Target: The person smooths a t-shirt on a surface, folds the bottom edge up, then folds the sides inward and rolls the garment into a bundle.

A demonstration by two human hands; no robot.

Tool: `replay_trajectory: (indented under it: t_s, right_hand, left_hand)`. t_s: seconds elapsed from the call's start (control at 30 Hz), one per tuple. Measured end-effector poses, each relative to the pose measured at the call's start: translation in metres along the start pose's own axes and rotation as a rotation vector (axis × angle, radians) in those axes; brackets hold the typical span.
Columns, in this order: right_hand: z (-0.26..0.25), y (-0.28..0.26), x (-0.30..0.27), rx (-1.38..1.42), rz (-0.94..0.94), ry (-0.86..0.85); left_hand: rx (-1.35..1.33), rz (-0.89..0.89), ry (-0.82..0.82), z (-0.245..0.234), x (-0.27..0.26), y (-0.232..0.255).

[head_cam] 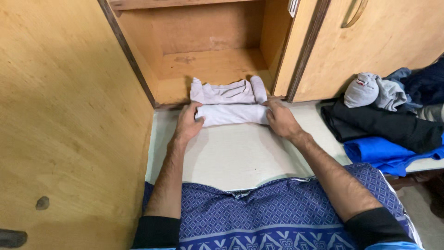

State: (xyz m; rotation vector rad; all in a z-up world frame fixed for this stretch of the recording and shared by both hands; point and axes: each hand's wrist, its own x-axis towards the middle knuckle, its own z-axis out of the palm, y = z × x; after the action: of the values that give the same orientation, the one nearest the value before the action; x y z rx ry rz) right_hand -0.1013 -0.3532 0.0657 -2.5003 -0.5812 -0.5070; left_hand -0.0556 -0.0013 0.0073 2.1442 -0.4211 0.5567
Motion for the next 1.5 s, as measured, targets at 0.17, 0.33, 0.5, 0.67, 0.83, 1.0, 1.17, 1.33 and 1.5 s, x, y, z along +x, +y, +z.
replay_trajectory:
  t_s: [0.17, 0.33, 0.5, 0.67, 0.83, 1.0, 1.17, 1.33, 1.5]
  right_hand:
    - [0.008, -0.004, -0.007, -0.007, 0.017, 0.109]
    - [-0.02, -0.026, -0.011, -0.093, -0.14, -0.035]
    - [-0.034, -0.03, -0.014, -0.038, -0.114, -0.143]
    - [-0.044, -0.033, -0.018, -0.112, -0.069, -0.33]
    - [-0.044, -0.042, -0.024, -0.118, -0.081, -0.377]
    - [-0.038, -0.034, -0.024, 0.012, -0.104, -0.308]
    - [-0.029, -0.034, -0.025, 0.008, -0.017, -0.355]
    - [-0.021, -0.04, -0.024, -0.016, -0.092, -0.299]
    - [-0.022, -0.035, -0.024, 0.045, -0.037, -0.316]
  left_hand:
    - [-0.079, -0.121, -0.008, -0.002, -0.008, 0.012]
    - [-0.091, -0.003, 0.027, -0.011, -0.008, 0.026]
    - [-0.048, -0.072, -0.132, -0.029, -0.015, 0.053]
    - [0.051, -0.134, -0.379, -0.042, -0.034, 0.065]
    - [0.05, 0.033, -0.346, -0.051, -0.049, 0.08]
    - [0.086, -0.047, -0.377, -0.052, -0.061, 0.097]
    - [0.115, -0.133, -0.297, -0.043, -0.06, 0.09]
    - [0.16, -0.051, -0.199, -0.048, -0.06, 0.085]
    - [0.138, -0.104, -0.207, -0.048, -0.057, 0.092]
